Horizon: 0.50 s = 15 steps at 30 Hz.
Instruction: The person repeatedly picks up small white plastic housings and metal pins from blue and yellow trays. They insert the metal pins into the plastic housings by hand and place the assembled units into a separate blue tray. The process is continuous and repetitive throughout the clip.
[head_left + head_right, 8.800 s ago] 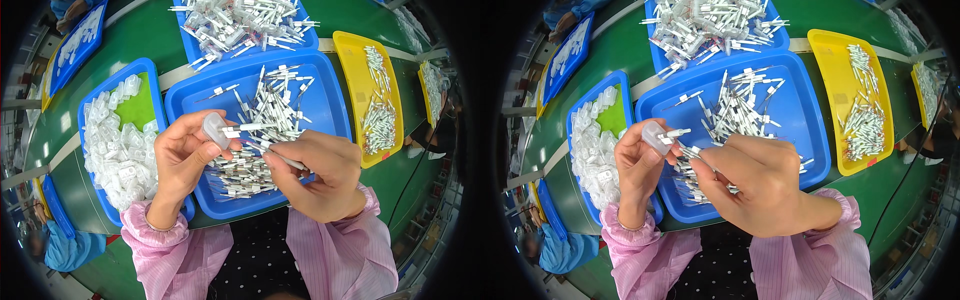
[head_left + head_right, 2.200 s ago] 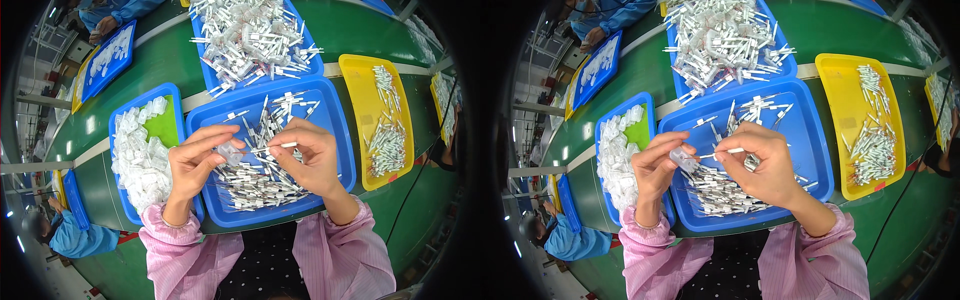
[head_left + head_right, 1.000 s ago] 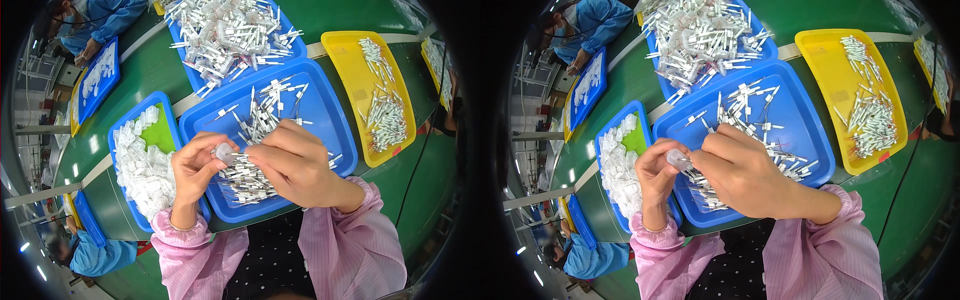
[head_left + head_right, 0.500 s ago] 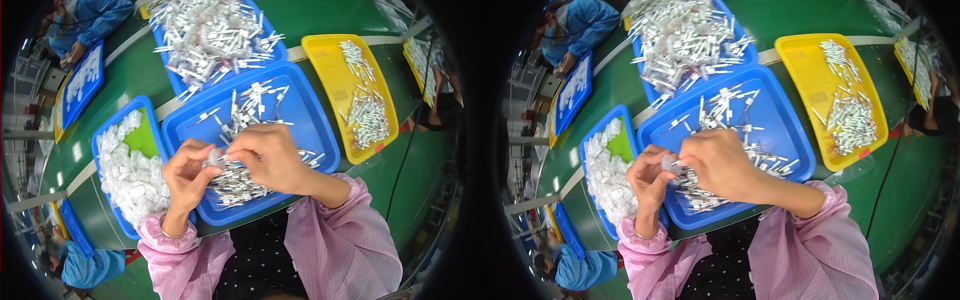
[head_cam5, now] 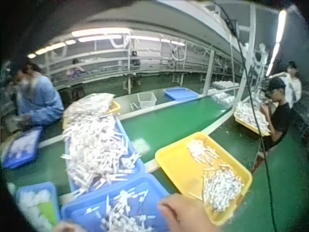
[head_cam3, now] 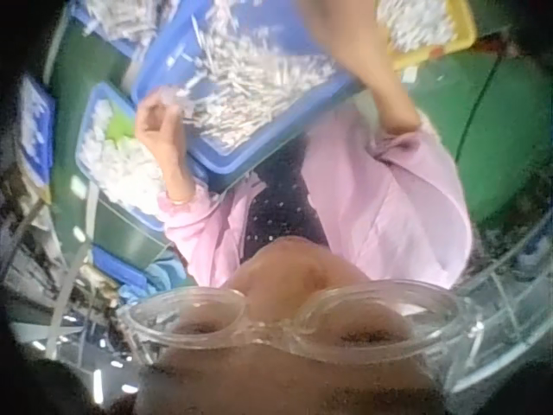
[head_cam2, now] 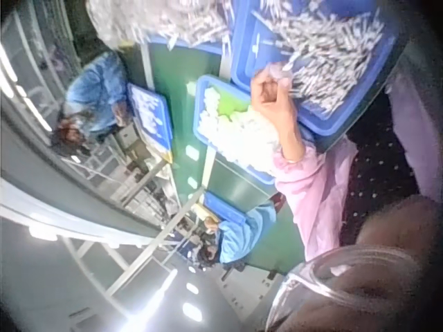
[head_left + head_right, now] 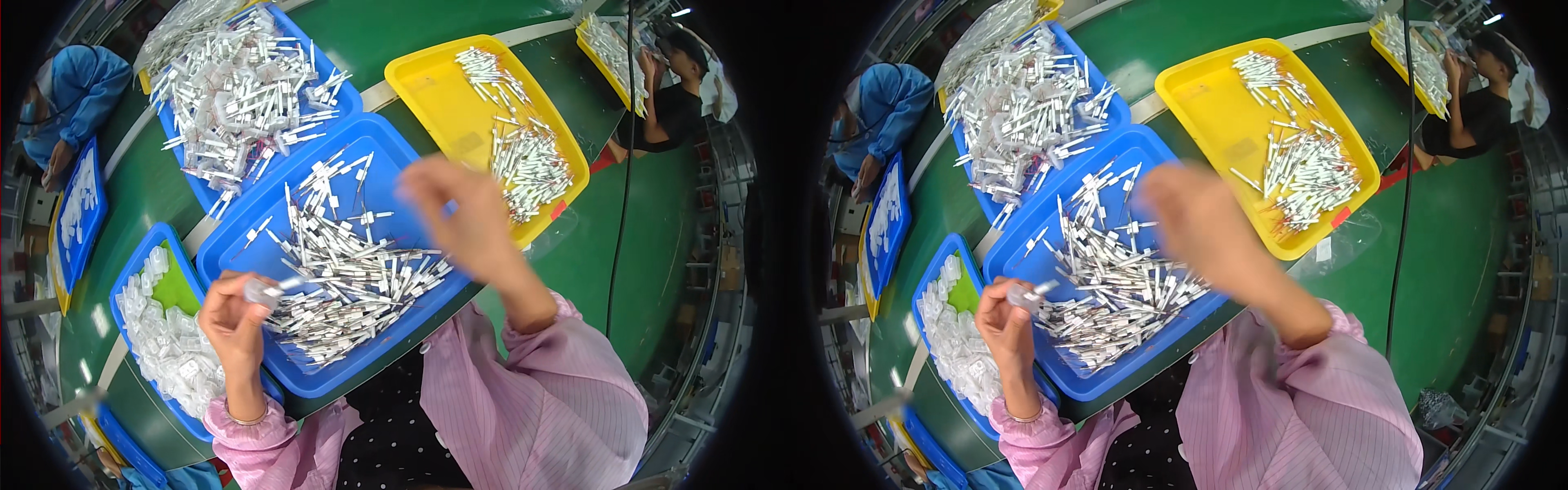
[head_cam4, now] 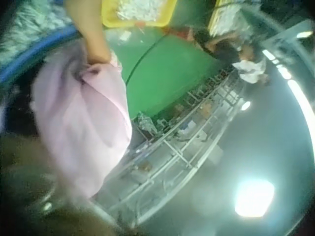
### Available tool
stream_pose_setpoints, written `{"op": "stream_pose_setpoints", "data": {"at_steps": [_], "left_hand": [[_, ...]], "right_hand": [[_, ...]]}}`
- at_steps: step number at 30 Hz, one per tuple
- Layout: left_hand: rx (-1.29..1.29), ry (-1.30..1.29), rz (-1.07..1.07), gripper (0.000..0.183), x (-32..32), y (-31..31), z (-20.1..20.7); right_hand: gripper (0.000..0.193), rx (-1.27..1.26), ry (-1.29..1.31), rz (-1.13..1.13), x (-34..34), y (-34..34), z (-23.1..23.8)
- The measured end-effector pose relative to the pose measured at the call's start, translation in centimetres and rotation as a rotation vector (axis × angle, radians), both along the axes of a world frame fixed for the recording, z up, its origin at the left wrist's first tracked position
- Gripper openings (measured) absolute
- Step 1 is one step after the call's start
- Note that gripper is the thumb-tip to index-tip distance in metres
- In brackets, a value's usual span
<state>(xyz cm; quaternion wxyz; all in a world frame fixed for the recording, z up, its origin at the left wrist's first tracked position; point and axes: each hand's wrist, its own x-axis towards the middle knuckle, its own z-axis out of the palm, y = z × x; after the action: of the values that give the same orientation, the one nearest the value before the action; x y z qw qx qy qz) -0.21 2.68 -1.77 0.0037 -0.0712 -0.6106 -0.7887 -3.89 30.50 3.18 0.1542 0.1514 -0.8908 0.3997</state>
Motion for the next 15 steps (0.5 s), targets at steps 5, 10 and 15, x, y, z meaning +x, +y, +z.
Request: {"op": "stream_pose_setpoints", "data": {"at_steps": [5,10,15], "left_hand": [[0.042,-0.149,0.165,0.025,-0.9,-0.3,0.0],[0.266,-0.229,0.075,0.024,-1.0,0.7,1.0],[0.31,-0.259,0.018,0.024,-0.9,2.1,1.9]], "right_hand": [[0.01,0.54,-0.165,-0.336,-1.7,8.0,-4.9],[0.012,0.451,-0.276,-0.192,-3.0,9.4,-5.9],[0.012,0.509,-0.341,-0.084,-3.4,9.7,-5.1]]}}
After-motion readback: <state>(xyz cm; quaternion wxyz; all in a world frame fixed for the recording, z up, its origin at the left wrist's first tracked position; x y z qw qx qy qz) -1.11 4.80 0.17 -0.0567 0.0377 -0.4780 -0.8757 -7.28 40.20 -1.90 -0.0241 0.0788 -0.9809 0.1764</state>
